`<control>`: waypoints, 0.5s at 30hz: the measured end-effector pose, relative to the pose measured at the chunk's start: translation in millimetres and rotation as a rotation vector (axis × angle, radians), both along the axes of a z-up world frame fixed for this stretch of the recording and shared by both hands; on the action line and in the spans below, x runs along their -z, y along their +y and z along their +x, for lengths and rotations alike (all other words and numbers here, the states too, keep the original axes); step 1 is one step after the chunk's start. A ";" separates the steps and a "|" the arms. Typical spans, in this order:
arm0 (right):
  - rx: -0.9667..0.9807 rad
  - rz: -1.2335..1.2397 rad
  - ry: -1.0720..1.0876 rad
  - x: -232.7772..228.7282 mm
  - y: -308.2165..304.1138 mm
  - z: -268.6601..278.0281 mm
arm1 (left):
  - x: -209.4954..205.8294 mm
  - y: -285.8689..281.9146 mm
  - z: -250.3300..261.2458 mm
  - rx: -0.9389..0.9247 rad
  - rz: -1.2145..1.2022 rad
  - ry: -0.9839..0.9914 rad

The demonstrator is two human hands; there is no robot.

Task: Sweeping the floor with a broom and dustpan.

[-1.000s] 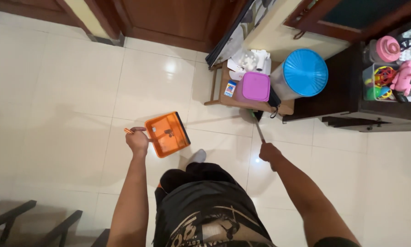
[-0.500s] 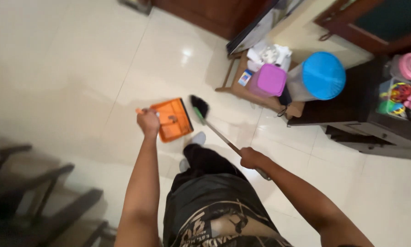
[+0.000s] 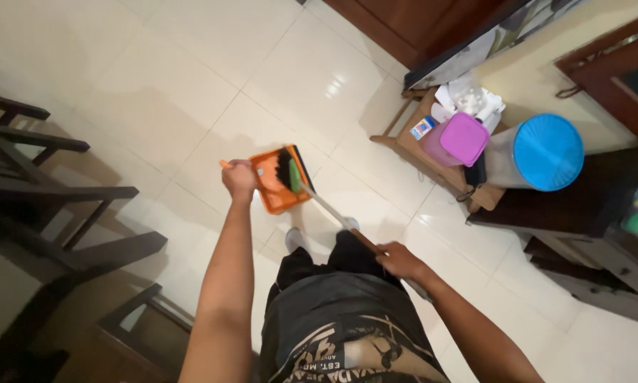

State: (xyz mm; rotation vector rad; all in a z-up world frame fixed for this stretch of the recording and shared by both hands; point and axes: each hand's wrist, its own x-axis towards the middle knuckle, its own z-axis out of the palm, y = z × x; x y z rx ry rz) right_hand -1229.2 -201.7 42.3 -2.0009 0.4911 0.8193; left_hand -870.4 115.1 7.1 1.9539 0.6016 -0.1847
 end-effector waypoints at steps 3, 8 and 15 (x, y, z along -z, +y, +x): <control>0.102 -0.092 0.149 -33.1 -22.5 -16.7 | -3.0 2.7 -11.7 -0.074 -0.110 0.047; 0.244 -0.199 0.308 -42.7 -92.2 -56.6 | -16.2 -26.6 -37.8 -0.174 -0.219 -0.005; 0.456 -0.243 0.344 -24.2 -182.3 -142.2 | -32.0 -83.5 -92.5 -0.215 -0.304 -0.057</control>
